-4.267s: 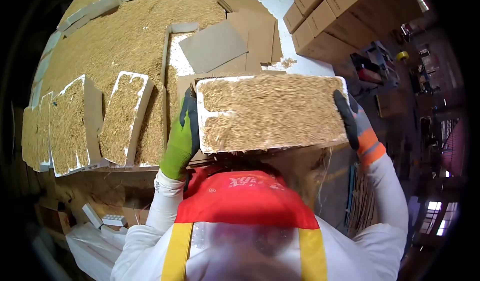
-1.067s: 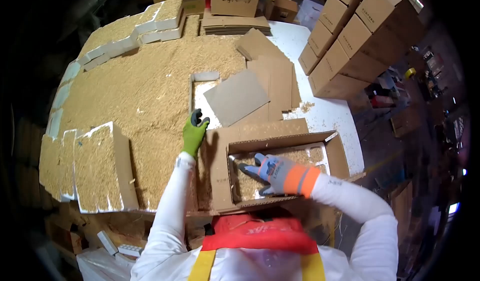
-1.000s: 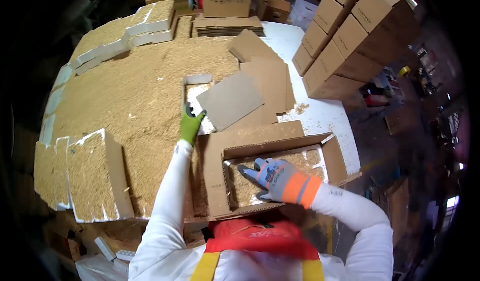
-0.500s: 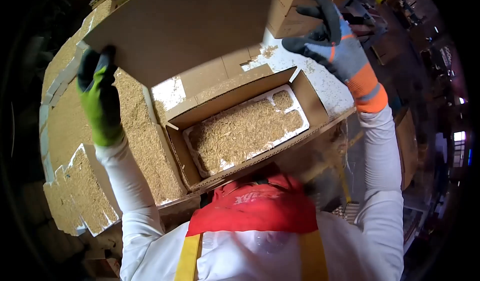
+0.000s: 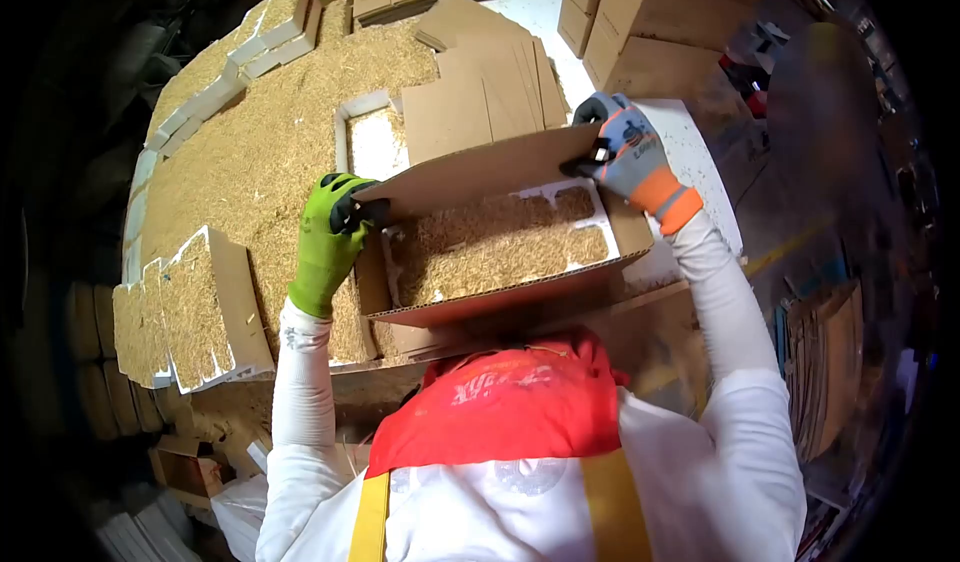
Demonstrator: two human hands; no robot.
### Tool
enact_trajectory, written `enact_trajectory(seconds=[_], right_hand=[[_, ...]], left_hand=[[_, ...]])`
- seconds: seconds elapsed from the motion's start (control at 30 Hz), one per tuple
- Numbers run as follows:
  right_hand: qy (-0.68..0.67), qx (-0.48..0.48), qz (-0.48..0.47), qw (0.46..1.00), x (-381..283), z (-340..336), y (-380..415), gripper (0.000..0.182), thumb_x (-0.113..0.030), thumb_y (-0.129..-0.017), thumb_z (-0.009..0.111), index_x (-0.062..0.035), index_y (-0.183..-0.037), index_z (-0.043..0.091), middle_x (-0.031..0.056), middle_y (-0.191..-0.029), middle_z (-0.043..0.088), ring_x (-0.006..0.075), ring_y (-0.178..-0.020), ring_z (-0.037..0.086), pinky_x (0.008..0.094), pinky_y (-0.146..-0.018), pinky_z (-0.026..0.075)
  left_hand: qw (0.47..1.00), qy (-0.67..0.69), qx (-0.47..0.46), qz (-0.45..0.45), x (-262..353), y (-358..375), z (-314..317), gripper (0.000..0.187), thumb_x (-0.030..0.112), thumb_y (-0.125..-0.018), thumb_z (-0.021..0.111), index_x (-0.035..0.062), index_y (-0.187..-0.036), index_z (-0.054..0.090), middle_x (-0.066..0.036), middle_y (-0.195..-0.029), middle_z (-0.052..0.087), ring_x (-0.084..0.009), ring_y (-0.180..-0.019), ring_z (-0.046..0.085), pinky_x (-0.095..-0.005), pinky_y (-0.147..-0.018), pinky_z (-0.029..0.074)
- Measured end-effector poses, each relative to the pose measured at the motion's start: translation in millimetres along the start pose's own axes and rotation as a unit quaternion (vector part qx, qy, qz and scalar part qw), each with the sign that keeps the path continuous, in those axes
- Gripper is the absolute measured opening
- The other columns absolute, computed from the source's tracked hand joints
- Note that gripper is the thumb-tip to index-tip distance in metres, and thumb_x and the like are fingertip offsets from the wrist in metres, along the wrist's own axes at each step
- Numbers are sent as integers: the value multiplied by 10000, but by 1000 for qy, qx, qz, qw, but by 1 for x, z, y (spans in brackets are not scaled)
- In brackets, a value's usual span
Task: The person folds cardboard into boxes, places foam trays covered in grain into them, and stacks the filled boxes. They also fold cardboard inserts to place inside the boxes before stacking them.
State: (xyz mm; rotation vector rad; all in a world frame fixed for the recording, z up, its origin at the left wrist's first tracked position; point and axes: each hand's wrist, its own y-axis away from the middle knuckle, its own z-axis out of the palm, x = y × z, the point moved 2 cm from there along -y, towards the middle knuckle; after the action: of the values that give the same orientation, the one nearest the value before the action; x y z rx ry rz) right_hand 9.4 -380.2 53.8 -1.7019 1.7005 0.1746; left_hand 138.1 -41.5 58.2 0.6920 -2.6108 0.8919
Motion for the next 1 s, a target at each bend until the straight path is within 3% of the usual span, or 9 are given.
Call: enact_trajectory(seconds=[0.1, 0.17, 0.23, 0.27, 0.3, 0.53, 0.67, 0.9, 1.0], right_hand=[[101, -13, -4, 995, 1, -4, 3, 456, -304, -610, 875, -74, -911, 623, 84, -983, 602, 296, -967, 563, 380, -846, 484], [230, -37, -25, 972, -6, -1, 8, 450, -302, -624, 864, -109, -946, 616, 82, -976, 603, 303, -976, 564, 387, -858, 482], [158, -98, 27, 982, 5, 0, 0, 502, -329, -646, 855, -159, -1041, 597, 91, -1031, 606, 300, -1017, 562, 380, -902, 474], [158, -105, 33, 981, 11, 1, -1, 502, -330, -652, 852, -157, -1049, 598, 98, -1048, 603, 300, -1021, 562, 377, -908, 472], [159, -113, 39, 980, 13, 0, -4, 502, -332, -658, 849, -155, -1057, 600, 105, -1066, 600, 300, -1026, 561, 374, -914, 469], [81, -46, -167, 982, -4, -17, 6, 457, -326, -644, 835, -132, -1014, 650, 62, -1145, 579, 289, -1098, 521, 438, -973, 419], [149, -98, -37, 983, -10, -9, 4, 378, -292, -639, 828, -95, -929, 686, 58, -1193, 592, 301, -1142, 508, 424, -959, 404], [121, -57, -206, 969, -18, -21, 3, 295, -275, -708, 777, -150, -969, 720, 71, -1180, 592, 305, -1105, 520, 442, -978, 391], [50, -109, -291, 949, -26, -30, 11, 206, -170, -646, 720, -163, -851, 697, 59, -1075, 625, 274, -1034, 563, 419, -849, 439]], left_hand=[[996, 38, -40, -76, 3, -3, -4, 421, -90, -591, 667, 48, -990, 665, -119, -970, 641, -341, -969, 562, -394, -872, 474], [996, -55, -64, -15, 12, -10, -4, 395, -49, -589, 716, 68, -965, 680, -93, -946, 649, -311, -975, 570, -410, -898, 457], [993, -99, -66, 20, 21, -8, -5, 395, -33, -584, 738, 75, -960, 684, -82, -932, 652, -300, -983, 573, -429, -917, 445], [989, -125, -65, 50, 15, -8, -3, 228, 127, -703, 745, 121, -926, 697, -53, -869, 647, -265, -934, 573, -434, -939, 410], [989, -120, -55, 60, 18, -10, -5, 231, 131, -703, 744, 123, -929, 697, -56, -866, 645, -265, -932, 574, -436, -943, 410], [987, -146, -56, 48, 32, -8, -12, 199, 107, -717, 715, 119, -910, 669, -58, -885, 634, -279, -922, 582, -470, -981, 405], [978, -177, -95, 59, 30, -11, -9, 239, 102, -714, 715, 123, -946, 663, -57, -875, 628, -282, -933, 582, -472, -995, 409], [966, -197, -123, 114, 35, -14, -17, 258, 105, -727, 694, 117, -984, 684, -31, -885, 631, -241, -954, 580, -443, -955, 425], [950, -217, -178, 139, 50, -6, -24, 206, 125, -755, 671, 108, -959, 691, -23, -929, 633, -211, -935, 572, -394, -860, 454]])
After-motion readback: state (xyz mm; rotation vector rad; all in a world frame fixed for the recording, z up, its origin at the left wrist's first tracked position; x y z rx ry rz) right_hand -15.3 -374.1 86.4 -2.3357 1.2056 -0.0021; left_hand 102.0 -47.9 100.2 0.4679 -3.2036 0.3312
